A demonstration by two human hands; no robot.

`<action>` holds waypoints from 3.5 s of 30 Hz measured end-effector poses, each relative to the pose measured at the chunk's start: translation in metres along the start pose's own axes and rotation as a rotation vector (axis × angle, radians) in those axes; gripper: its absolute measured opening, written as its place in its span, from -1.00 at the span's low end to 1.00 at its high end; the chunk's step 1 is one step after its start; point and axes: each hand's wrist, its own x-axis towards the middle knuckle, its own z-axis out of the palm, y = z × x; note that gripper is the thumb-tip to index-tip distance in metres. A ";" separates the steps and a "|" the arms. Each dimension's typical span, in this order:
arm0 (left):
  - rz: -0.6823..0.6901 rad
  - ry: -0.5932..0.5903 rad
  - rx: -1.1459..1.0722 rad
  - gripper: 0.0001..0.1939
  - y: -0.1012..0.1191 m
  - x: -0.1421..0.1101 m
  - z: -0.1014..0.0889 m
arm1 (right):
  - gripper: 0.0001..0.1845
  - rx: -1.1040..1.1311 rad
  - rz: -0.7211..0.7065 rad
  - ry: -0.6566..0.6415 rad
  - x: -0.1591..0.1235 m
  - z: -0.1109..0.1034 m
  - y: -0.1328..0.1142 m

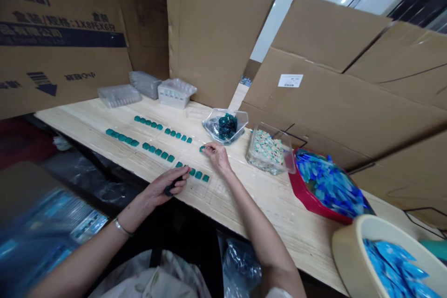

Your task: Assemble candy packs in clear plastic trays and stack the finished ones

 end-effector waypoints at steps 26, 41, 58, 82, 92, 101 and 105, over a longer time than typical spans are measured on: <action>0.076 0.089 -0.219 -0.72 0.015 0.006 0.005 | -0.85 -0.270 -0.141 -0.115 0.011 0.011 -0.030; 0.201 0.133 0.176 -0.45 -0.010 0.024 0.025 | -0.80 -0.106 -0.086 -0.125 -0.067 0.004 -0.054; 0.285 0.177 0.421 -0.58 -0.010 0.027 0.024 | -0.61 0.588 0.321 -0.041 -0.064 -0.020 -0.046; 0.222 0.146 0.180 -0.70 -0.001 0.023 0.010 | -0.83 -0.272 -0.150 -0.048 -0.005 -0.011 -0.001; 0.138 0.090 0.059 -0.78 0.005 0.013 0.004 | -0.80 -0.661 -0.108 -0.212 0.022 0.009 0.007; 0.097 0.132 -0.191 -0.75 0.010 0.018 0.008 | -0.83 -0.547 -0.167 -0.139 0.013 0.007 -0.006; 0.138 0.144 -0.138 -0.69 0.008 0.019 0.012 | -0.81 -0.231 -0.202 -0.144 -0.018 0.000 -0.041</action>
